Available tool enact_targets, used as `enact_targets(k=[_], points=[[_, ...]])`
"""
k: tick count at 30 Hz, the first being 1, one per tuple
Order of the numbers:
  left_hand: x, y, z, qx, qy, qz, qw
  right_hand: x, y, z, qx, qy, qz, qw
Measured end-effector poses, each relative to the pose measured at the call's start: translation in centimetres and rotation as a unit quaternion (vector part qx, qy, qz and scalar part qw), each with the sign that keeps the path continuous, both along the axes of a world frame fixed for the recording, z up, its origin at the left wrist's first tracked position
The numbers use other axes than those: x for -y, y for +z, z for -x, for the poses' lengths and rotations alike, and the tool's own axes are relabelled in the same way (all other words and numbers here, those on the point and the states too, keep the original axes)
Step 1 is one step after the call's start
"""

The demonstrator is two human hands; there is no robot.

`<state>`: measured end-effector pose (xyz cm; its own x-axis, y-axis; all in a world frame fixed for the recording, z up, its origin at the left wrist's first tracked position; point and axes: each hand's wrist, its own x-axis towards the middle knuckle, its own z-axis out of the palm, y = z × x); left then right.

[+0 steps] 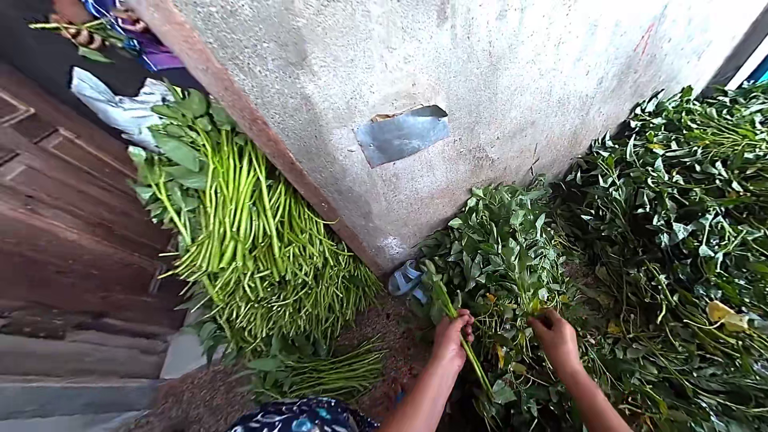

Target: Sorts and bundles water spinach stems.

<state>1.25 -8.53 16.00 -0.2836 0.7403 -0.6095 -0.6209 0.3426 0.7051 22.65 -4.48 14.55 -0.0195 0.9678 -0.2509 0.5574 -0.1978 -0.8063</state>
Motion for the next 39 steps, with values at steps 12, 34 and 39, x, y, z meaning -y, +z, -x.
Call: enact_targets(k=[12, 34, 39], points=[[0.7, -0.7, -0.9, -0.147, -0.027, -0.007, 0.989, 6.5, -2.1, 6.5, 0.135, 0.150, -0.283, 0.937], [2.3, 0.0, 0.8, -0.083, 0.012, -0.007, 0.996, 4.7, 0.2, 9.9, -0.371, -0.001, 0.126, 0.920], [3.1, -1.0, 0.3, 0.005, 0.009, 0.024, 1.000, 5.3, 0.1, 9.6, -0.447, -0.048, 0.178, 0.875]])
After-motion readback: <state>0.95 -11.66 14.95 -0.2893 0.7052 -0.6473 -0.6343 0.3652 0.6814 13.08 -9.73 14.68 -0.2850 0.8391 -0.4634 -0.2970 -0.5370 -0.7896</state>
